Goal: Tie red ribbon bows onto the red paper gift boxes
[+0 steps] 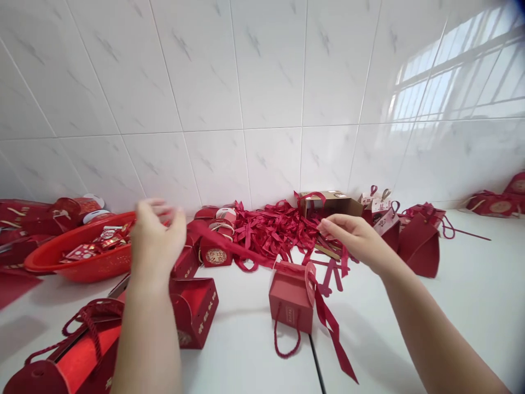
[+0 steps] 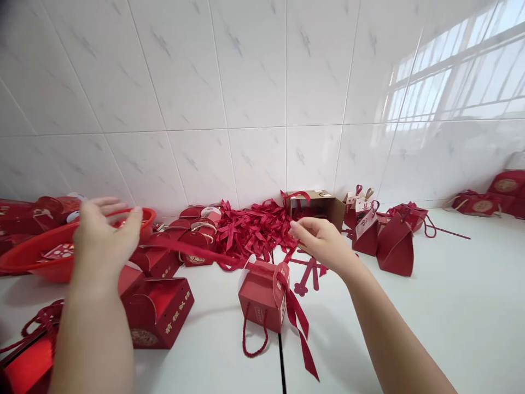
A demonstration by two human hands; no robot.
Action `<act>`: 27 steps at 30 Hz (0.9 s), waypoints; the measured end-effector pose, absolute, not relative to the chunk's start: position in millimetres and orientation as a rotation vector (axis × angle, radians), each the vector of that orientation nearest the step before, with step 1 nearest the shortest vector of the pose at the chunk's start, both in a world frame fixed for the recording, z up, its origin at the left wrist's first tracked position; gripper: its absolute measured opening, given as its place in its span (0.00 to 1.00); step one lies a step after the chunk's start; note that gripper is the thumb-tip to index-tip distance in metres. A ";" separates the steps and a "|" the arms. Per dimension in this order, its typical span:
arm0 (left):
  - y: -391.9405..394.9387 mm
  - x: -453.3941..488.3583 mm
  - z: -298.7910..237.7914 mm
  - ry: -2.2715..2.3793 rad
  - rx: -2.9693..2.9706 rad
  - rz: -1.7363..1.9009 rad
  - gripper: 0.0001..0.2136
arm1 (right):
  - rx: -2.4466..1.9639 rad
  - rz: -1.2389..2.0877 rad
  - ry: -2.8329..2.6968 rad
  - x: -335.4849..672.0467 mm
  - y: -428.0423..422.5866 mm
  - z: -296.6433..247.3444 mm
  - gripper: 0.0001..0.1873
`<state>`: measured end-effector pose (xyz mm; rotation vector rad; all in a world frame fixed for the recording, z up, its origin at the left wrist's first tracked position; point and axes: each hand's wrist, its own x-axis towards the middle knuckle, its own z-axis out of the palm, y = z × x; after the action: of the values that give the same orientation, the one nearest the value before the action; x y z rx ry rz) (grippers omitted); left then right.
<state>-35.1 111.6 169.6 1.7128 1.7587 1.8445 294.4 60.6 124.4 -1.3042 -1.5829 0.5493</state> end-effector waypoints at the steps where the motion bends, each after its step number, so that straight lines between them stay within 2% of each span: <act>1: 107.4 -39.6 173.4 1.815 1.717 1.920 0.16 | -1.351 0.558 -1.612 299.4 55.0 124.0 0.23; 4: 106.2 -27.7 171.5 1.589 1.933 1.804 0.12 | -1.542 0.597 -1.714 299.4 42.7 106.8 0.27; 6: 115.1 -2.5 155.5 1.355 2.082 1.486 0.07 | -1.628 0.629 -1.757 290.0 38.9 87.2 0.27; 7: 120.7 12.3 142.8 1.203 2.158 1.168 0.07 | -1.654 0.643 -1.766 284.3 38.2 76.9 0.27; 8: 125.9 26.9 127.7 1.145 2.178 1.013 0.07 | -1.670 0.652 -1.768 278.6 38.2 67.0 0.27; 10: 131.9 51.2 93.3 1.110 2.165 0.893 0.05 | -1.691 0.664 -1.761 269.1 39.6 50.1 0.27; 16: 101.7 64.7 22.1 1.146 2.043 0.930 0.07 | -1.617 0.760 -1.757 253.0 35.8 31.8 0.25; 24: 44.7 21.6 22.9 1.289 1.912 0.873 0.13 | -1.510 0.903 -1.767 248.9 8.4 36.5 0.22; 27: 48.9 7.5 26.3 1.292 1.929 0.807 0.19 | -1.489 0.926 -1.749 260.8 10.7 38.1 0.25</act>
<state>7.5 48.9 26.3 1.9291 1.2924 0.8065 260.8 10.7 38.1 -1.4887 -1.7485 0.9260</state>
